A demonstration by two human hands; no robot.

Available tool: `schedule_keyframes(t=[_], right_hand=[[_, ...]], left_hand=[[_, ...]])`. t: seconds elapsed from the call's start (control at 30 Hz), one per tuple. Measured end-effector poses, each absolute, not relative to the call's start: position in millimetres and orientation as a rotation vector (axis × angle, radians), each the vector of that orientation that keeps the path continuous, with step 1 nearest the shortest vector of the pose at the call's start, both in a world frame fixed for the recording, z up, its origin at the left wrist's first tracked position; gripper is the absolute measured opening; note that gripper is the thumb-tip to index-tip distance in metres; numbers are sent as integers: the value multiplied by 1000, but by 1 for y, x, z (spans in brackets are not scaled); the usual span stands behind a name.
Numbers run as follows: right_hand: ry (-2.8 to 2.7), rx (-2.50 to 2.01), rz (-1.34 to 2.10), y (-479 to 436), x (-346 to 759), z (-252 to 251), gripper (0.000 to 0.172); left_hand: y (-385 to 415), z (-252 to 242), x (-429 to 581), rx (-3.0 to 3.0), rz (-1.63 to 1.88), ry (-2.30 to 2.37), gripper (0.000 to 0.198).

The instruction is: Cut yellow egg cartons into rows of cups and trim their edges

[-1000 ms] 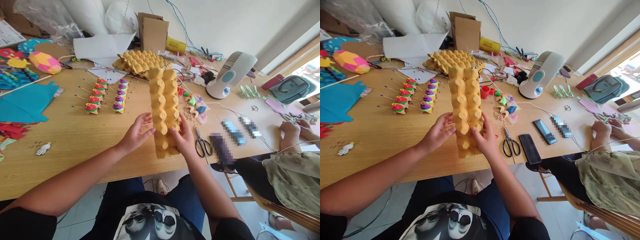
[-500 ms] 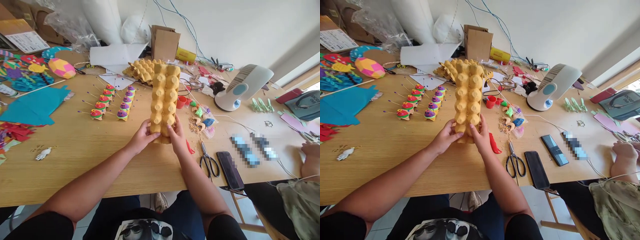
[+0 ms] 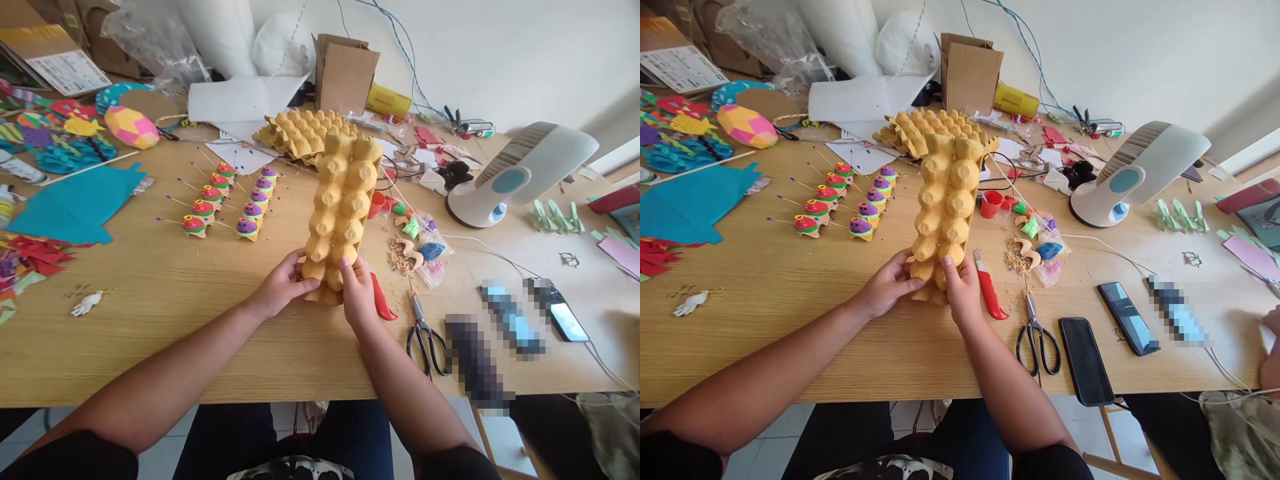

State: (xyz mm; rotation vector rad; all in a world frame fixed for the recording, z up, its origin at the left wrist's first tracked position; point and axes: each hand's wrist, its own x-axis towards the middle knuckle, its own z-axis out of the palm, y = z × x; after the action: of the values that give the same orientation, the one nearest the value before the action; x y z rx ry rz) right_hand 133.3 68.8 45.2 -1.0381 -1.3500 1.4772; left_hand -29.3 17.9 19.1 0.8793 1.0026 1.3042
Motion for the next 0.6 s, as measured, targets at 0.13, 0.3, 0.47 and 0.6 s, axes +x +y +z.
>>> schedule_keyframes(t=[0.13, 0.3, 0.47, 0.6], right_hand=[[-1332, -1035, 1485, 67, 132, 46, 44], [-1311, -1012, 1489, 64, 129, 48, 45], [-1247, -931, 1579, 71, 134, 46, 44], [-1262, -892, 1624, 80, 140, 46, 49]], left_hand=[[16, 18, -32, 879, 1304, 970, 72], [15, 17, -33, 910, 1320, 954, 69], [16, 18, -30, 953, 1359, 966, 68], [16, 18, -30, 991, 1353, 945, 65]])
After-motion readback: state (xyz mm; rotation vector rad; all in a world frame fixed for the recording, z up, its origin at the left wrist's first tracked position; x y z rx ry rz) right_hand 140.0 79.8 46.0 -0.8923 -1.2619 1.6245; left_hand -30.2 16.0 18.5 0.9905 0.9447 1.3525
